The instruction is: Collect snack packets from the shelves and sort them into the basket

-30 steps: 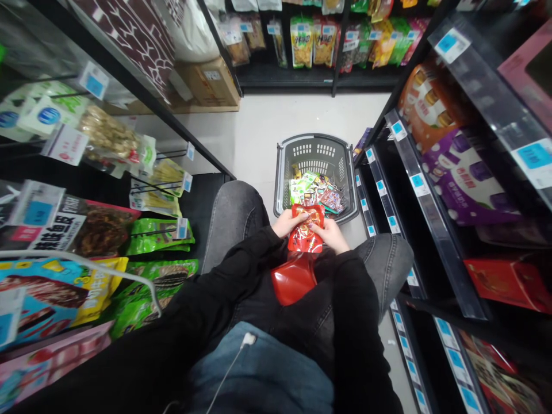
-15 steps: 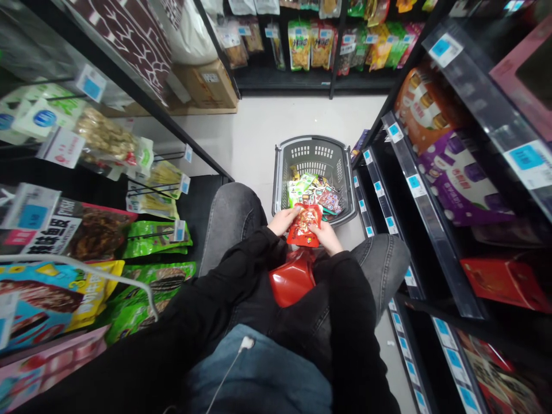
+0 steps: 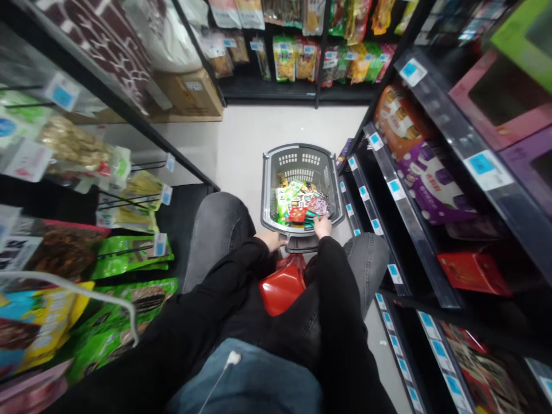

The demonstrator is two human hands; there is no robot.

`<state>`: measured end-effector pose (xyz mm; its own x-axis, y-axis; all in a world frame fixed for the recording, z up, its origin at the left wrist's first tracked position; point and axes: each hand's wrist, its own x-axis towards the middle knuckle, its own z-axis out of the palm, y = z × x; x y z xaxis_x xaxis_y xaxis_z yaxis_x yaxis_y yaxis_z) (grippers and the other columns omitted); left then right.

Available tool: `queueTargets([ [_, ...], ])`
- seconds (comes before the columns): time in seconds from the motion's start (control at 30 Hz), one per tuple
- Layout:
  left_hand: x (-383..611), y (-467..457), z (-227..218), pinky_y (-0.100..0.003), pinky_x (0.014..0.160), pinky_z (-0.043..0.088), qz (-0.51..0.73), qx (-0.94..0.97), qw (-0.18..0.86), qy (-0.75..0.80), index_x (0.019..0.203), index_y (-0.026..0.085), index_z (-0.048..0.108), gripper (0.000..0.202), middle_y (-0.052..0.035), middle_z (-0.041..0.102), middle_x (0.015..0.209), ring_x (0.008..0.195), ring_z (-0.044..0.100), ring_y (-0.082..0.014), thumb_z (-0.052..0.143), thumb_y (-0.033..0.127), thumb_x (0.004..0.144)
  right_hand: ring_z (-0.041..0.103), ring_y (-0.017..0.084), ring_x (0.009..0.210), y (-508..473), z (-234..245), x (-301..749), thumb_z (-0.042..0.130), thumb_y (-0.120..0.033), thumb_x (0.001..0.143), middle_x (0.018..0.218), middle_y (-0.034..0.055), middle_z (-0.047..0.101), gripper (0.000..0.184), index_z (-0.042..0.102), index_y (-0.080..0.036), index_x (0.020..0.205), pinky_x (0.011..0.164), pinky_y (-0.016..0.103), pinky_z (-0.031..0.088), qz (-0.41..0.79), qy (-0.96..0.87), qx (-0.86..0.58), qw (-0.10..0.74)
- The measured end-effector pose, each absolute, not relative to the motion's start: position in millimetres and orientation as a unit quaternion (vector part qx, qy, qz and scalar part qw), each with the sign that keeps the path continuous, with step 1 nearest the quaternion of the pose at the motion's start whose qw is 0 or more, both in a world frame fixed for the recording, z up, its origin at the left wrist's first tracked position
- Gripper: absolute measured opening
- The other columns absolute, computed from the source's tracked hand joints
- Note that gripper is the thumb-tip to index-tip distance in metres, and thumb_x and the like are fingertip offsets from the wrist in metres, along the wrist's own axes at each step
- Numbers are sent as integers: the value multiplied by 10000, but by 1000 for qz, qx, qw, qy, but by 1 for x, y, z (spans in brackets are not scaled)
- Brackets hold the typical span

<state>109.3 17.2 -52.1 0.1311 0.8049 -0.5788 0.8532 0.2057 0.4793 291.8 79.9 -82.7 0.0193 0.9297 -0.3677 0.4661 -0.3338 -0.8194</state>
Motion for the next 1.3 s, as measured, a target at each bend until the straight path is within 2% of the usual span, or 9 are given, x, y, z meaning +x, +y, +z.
queueTargets([
  [0.1, 109, 21, -51, -336, 757, 407, -94, 653, 405, 633, 727, 75, 602, 314, -204, 645, 880, 882, 592, -288, 577, 388, 743, 583, 187, 682, 80, -47, 324, 618, -284, 694, 587, 29, 590, 141, 583, -174, 613, 731, 328, 457, 387, -532, -717, 230],
  [0.2, 114, 28, -56, -303, 732, 396, -129, 685, 399, 595, 807, 82, 605, 252, -177, 650, 899, 862, 597, -261, 546, 325, 774, 565, 206, 886, 66, 8, 387, 540, -275, 771, 892, 77, 638, 168, 631, -164, 859, 854, 346, 402, 263, -527, -766, 259],
  [0.4, 127, 33, -55, -229, 715, 375, -202, 714, 356, 568, 990, 124, 588, 320, -147, 649, 1007, 915, 596, -217, 503, 376, 811, 444, 339, 1059, -1, 91, 527, 463, -230, 800, 1094, 237, 521, 326, 550, -88, 1080, 850, 494, 336, -234, -364, -886, 167],
  [0.57, 128, 28, -50, -280, 782, 399, -208, 724, 357, 553, 1070, 62, 557, 395, -221, 613, 1065, 989, 579, -268, 462, 360, 830, 573, 279, 800, -34, 99, 586, 462, -287, 814, 820, 154, 615, 274, 648, -153, 965, 677, 404, 400, -165, -368, -915, -15],
  [0.73, 125, 24, -47, -299, 811, 414, -152, 735, 354, 559, 1089, 120, 571, 411, -177, 605, 1099, 1002, 572, -264, 457, 410, 821, 597, 323, 866, -71, 103, 566, 288, -406, 875, 846, 188, 623, 425, 650, -243, 1028, 624, 444, 404, -322, -371, -866, 90],
  [0.83, 125, 24, -42, -290, 781, 430, -52, 742, 384, 547, 965, 138, 628, 328, -131, 652, 940, 886, 599, -233, 492, 387, 800, 587, 310, 942, -83, 102, 524, 297, -440, 857, 917, 198, 610, 394, 608, -305, 1059, 694, 474, 431, -400, -307, -826, 251],
  [0.93, 132, 21, -34, -281, 765, 449, 74, 690, 541, 475, 931, 133, 632, 377, -93, 657, 875, 801, 594, -181, 531, 459, 768, 574, 318, 942, -67, 91, 460, 374, -472, 829, 952, 166, 593, 315, 569, -288, 994, 791, 482, 454, -279, -286, -806, 437],
  [1.07, 142, 14, -20, -324, 785, 485, 252, 471, 782, 322, 1157, 136, 522, 741, -170, 568, 1159, 935, 593, -214, 633, 627, 613, 582, 249, 860, -17, 48, 349, 468, -450, 752, 852, 72, 569, 258, 482, -213, 852, 816, 433, 479, 197, -348, -712, 577],
  [1.3, 121, 25, -19, -361, 912, 448, 447, 381, 660, 468, 995, 66, 598, 672, -165, 628, 1068, 952, 600, -230, 773, 480, 496, 575, 168, 663, 7, -13, 257, 676, -447, 577, 806, 23, 591, 366, 504, -216, 803, 580, 314, 513, 609, -397, -533, 434],
])
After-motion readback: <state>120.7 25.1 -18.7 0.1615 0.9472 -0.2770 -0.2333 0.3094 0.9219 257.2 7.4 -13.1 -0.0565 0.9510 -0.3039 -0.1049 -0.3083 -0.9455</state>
